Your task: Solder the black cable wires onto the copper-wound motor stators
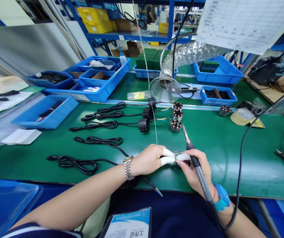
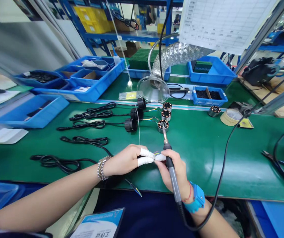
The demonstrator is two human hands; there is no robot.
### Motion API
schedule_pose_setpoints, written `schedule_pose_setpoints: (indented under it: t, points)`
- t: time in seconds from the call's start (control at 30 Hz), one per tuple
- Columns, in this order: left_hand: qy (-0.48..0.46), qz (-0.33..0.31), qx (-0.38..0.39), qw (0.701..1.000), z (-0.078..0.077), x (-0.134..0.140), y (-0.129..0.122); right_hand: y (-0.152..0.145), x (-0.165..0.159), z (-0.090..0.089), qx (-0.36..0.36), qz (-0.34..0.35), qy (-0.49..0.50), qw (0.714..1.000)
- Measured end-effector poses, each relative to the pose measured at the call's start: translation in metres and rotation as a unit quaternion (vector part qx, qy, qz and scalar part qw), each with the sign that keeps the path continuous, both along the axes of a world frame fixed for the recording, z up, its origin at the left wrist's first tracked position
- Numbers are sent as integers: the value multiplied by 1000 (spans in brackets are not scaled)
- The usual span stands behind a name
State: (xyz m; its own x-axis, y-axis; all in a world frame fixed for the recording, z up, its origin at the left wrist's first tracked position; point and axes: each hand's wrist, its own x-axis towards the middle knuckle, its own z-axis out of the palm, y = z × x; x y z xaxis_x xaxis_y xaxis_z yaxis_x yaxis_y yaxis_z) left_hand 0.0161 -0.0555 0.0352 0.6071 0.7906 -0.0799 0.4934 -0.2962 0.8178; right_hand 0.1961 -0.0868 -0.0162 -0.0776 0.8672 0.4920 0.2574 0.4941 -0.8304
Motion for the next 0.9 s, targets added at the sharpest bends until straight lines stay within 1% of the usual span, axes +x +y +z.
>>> schedule_pose_setpoints:
  t: [0.1, 0.17, 0.2, 0.27, 0.37, 0.47, 0.5, 0.57, 0.63, 0.7, 0.8, 0.9]
  points:
    - [11, 34, -75, 997, 2, 3, 1, 2, 4, 0, -49, 3, 25, 998]
    - [13, 58, -93, 994, 2, 4, 3, 2, 12, 3, -63, -11, 4, 998]
    - [13, 64, -89, 994, 1, 4, 4, 1, 17, 4, -56, -18, -20, 998]
    - [15, 58, -71, 996, -1, 4, 6, 0, 25, 8, -13, -15, -84, 996]
    - [22, 36, -33, 999, -2, 4, 5, -3, 28, 10, 51, 42, -170, 983]
    - [25, 33, -7, 999, -1, 3, 3, -1, 22, 9, 70, 85, -206, 972]
    - [24, 36, -6, 999, -1, 3, 2, 0, 20, 10, 75, 87, -212, 971]
    - [21, 47, -8, 999, -1, 4, 1, 3, 16, 11, 76, 66, -216, 971]
    - [14, 59, -13, 998, 0, 4, 0, 7, 12, 14, 45, 27, -208, 977]
    - [9, 70, -16, 997, 0, 6, 0, 11, 8, 16, -16, -6, -185, 983]
    - [2, 82, -19, 996, 1, 8, 0, 15, 1, 18, -100, -14, -138, 985]
    - [-1, 87, -27, 996, 3, 9, 0, 14, -4, 17, -142, -10, -104, 984]
